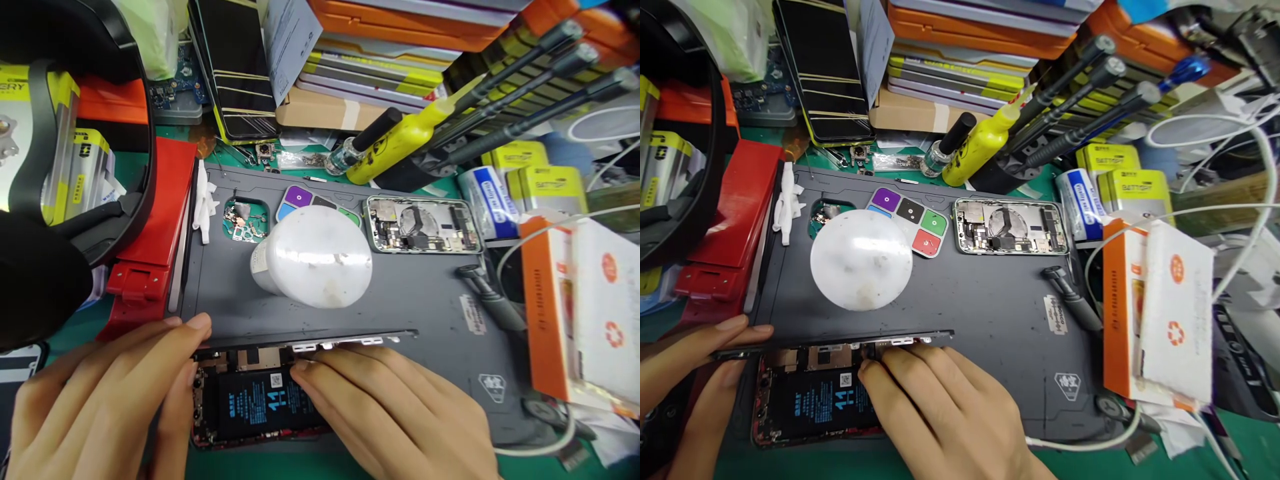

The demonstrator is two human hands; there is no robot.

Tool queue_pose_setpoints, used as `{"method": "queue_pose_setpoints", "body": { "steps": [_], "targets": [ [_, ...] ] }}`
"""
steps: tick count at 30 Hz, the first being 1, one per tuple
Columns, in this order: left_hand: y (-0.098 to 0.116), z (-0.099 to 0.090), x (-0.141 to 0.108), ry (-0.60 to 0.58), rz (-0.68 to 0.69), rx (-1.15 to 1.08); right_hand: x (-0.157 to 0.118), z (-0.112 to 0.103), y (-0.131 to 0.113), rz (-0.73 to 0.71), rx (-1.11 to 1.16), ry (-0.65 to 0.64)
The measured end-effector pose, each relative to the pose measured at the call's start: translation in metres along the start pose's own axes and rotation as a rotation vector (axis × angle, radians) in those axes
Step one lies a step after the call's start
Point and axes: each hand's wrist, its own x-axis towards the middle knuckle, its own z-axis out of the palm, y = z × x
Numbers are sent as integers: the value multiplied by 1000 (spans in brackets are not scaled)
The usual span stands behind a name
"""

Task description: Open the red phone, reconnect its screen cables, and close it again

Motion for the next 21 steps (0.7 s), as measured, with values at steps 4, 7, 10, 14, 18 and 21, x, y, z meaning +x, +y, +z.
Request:
{"method": "queue_pose_setpoints", "body": {
  "steps": [4,7,10,14,18,21],
  "targets": [
    [-2,-1,1,-19,-93,11,-1,-1,0,2,-4,-22],
    [1,-2,2,-18,-103,6,-2,-1,0,11,-3,-21],
    [6,-3,2,-12,-108,16,0,-2,0,2,-6,-16],
    [8,-3,1,-2,-100,48,2,-3,1,-27,-39,-48],
    [4,0,2,34,-44,32,0,-3,0,-42,-75,-58],
    [0,3,4,68,25,12,-4,-2,0,-41,-69,-47]
  ]
}}
